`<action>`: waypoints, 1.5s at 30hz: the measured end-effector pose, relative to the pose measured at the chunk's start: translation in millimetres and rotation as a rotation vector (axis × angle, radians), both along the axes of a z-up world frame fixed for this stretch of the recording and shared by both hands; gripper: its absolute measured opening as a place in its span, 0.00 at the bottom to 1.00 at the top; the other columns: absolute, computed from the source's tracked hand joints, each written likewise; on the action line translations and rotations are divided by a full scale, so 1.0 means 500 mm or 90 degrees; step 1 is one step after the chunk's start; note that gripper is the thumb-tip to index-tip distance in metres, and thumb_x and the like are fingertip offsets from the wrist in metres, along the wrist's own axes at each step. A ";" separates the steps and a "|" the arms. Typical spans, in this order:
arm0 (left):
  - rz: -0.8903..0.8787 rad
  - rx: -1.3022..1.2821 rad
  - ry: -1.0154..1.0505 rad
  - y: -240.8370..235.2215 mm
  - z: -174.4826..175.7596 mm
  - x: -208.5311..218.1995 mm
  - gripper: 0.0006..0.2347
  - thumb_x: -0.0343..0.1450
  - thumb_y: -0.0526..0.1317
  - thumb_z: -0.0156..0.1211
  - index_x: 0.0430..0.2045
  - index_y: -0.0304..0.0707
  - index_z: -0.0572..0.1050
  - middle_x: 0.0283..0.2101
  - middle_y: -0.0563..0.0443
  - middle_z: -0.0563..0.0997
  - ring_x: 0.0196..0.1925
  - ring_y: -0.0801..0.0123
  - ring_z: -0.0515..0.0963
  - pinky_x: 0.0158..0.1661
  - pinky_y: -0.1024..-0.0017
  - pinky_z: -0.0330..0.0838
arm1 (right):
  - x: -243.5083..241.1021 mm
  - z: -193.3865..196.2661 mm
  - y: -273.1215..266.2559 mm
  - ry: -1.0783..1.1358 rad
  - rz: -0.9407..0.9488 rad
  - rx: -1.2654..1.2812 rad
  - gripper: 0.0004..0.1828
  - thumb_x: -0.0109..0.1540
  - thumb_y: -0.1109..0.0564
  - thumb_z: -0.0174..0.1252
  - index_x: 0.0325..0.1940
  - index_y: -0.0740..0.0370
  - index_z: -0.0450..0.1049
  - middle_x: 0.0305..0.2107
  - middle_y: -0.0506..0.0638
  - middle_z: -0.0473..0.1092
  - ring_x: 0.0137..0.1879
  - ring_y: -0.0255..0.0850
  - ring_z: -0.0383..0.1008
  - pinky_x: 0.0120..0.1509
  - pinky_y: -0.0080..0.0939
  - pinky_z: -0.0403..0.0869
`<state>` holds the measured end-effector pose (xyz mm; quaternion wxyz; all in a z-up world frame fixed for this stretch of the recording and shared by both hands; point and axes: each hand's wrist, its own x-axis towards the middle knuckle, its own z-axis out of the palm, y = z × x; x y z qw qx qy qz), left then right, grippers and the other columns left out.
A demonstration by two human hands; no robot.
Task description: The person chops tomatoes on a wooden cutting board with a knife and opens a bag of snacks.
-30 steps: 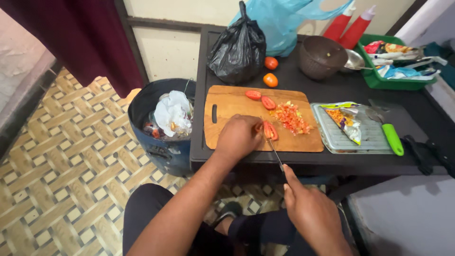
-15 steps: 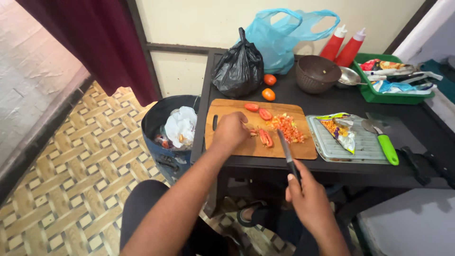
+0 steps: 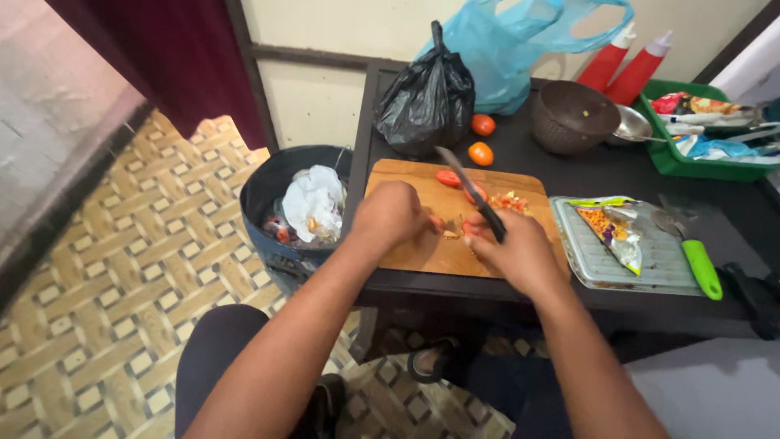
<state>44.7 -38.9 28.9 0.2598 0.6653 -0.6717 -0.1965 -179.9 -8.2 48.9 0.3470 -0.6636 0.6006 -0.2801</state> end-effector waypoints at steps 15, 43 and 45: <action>-0.056 0.004 0.385 0.046 -0.065 0.231 0.08 0.64 0.41 0.66 0.26 0.35 0.84 0.22 0.55 0.83 0.24 0.79 0.78 0.28 0.76 0.72 | 0.073 -0.002 -0.112 0.367 0.190 -0.035 0.11 0.53 0.52 0.69 0.37 0.57 0.84 0.30 0.52 0.81 0.38 0.43 0.83 0.46 0.44 0.77; 0.109 -0.189 0.325 0.009 -0.063 0.350 0.07 0.64 0.39 0.67 0.28 0.34 0.84 0.25 0.55 0.84 0.24 0.78 0.80 0.29 0.75 0.74 | 0.255 0.076 -0.233 0.003 0.179 -0.269 0.17 0.59 0.57 0.70 0.50 0.66 0.79 0.39 0.48 0.81 0.46 0.32 0.80 0.51 0.35 0.76; 0.071 -0.148 0.354 0.005 -0.048 0.295 0.07 0.65 0.39 0.65 0.29 0.35 0.83 0.25 0.53 0.84 0.24 0.74 0.81 0.29 0.72 0.74 | 0.146 0.100 -0.147 0.034 0.066 -0.251 0.18 0.61 0.56 0.69 0.53 0.64 0.79 0.38 0.47 0.79 0.43 0.31 0.77 0.48 0.35 0.75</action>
